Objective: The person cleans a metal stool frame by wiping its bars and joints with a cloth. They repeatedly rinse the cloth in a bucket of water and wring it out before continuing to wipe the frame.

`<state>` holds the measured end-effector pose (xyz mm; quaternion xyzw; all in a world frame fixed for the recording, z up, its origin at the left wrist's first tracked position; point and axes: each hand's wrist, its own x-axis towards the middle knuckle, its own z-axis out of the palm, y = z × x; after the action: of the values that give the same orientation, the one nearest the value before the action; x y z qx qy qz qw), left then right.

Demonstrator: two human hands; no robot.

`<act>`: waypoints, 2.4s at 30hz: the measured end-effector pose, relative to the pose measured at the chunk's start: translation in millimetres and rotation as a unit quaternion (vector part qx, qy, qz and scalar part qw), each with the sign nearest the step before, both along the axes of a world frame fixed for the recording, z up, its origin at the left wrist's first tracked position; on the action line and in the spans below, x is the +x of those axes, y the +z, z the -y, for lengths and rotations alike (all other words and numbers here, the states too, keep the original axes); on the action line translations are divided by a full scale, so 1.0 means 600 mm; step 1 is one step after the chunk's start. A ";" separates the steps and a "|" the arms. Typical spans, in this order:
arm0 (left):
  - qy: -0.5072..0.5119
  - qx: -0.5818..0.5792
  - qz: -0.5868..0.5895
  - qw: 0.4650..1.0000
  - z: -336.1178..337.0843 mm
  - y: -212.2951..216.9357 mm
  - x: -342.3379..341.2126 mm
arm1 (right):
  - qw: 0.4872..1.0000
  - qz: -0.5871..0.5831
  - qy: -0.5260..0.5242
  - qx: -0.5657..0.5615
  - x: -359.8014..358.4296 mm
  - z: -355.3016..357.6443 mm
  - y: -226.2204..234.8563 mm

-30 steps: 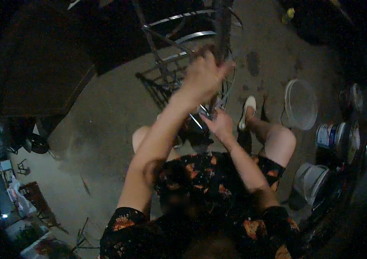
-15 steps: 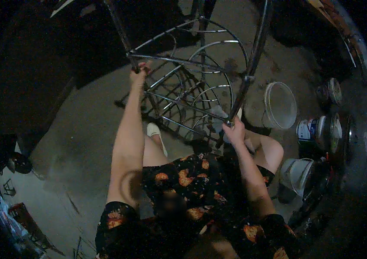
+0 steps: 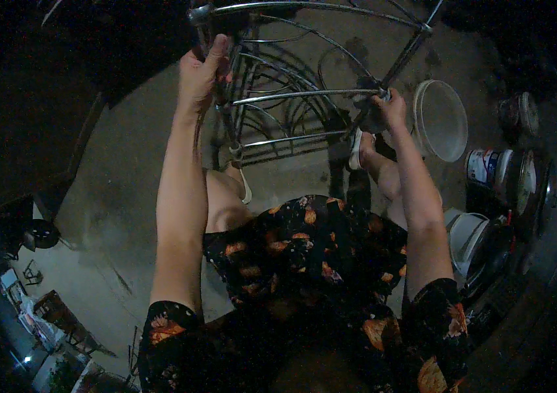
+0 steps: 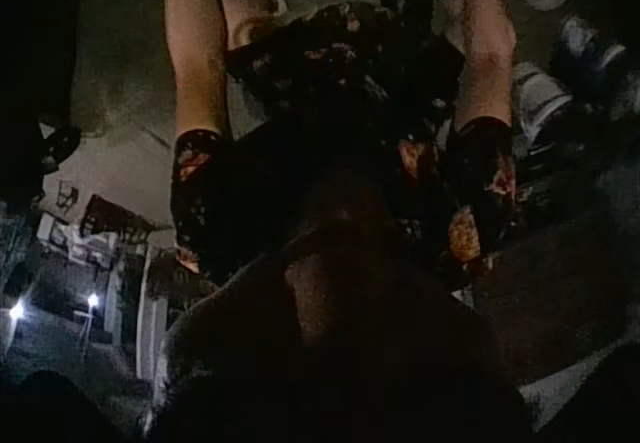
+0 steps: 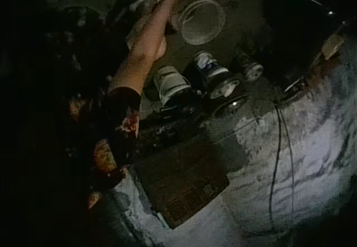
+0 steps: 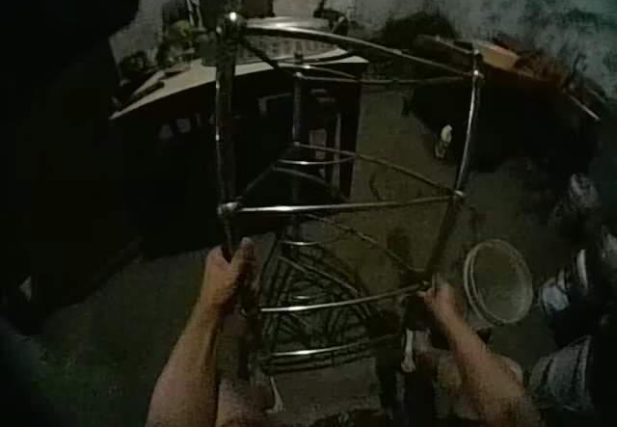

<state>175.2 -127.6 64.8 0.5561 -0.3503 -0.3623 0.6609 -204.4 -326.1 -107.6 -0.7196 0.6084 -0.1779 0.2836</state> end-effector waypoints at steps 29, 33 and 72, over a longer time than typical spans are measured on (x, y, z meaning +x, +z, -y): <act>-0.057 0.133 -0.002 0.990 0.081 -0.021 -0.238 | 0.913 0.305 0.030 0.268 0.126 -0.412 -0.006; -0.041 0.111 -0.008 0.993 0.063 0.046 -0.235 | 0.888 0.384 -0.021 0.252 0.091 -0.351 0.082; -0.236 -0.255 -0.056 0.936 0.214 0.144 -0.715 | 0.631 0.555 -0.529 -0.120 -0.508 -0.449 0.383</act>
<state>-253.7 -256.0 151.5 0.2487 -0.5145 -0.4371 0.6945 -509.3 -56.7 122.2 -0.0674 0.5856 -0.7346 0.3359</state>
